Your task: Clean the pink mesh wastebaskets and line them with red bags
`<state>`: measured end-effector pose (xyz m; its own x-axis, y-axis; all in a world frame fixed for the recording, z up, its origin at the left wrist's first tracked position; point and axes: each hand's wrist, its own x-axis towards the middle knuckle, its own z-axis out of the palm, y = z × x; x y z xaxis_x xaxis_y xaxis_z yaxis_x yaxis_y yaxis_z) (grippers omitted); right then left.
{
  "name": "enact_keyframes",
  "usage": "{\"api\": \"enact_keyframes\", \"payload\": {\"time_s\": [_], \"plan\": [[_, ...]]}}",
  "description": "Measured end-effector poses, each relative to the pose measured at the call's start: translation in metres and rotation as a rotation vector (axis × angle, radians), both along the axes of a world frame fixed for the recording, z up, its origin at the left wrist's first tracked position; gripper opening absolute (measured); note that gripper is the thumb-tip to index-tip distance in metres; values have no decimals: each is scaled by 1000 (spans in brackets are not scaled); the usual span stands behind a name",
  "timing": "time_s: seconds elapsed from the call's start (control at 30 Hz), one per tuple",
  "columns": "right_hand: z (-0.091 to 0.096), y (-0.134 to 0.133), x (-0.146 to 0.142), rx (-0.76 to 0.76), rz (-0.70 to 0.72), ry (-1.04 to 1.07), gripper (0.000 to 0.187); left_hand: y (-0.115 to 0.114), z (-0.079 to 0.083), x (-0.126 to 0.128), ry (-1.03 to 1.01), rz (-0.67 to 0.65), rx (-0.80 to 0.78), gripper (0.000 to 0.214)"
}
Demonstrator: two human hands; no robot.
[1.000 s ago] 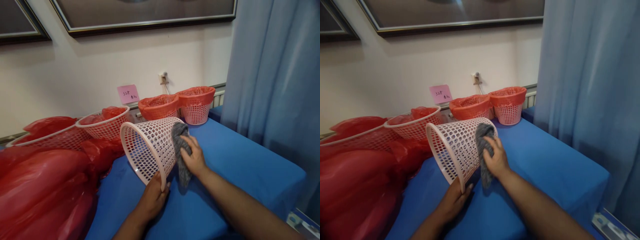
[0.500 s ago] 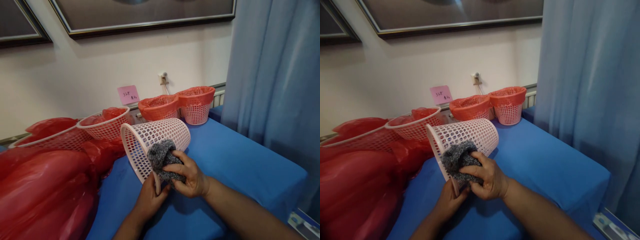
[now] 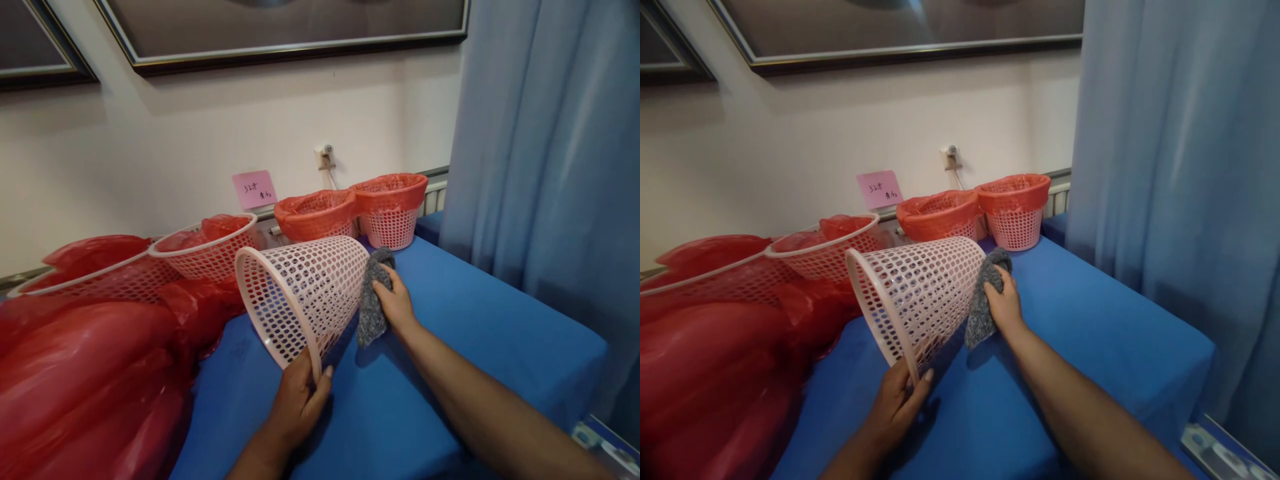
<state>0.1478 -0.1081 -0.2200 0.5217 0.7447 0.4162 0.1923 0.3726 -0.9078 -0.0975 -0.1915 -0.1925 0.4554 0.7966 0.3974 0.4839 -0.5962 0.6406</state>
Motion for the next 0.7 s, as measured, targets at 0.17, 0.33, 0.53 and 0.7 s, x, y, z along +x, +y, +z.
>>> {"api": "enact_keyframes", "payload": {"time_s": [0.17, 0.33, 0.53, 0.7], "plan": [[10, -62, -41, 586, 332, -574, 59, 2, -5, -2, 84, -50, -15, 43], [9, -45, -35, 330, 169, -415, 51, 3, -5, -3, 81, -27, 3, 46], [-15, 15, -1, -172, 42, 28, 66, 3, -2, 2, 149, -38, 10, 44], [-36, 20, -17, -79, 117, 3, 87, 5, -4, 1, 157, -32, 30, 47]]}}
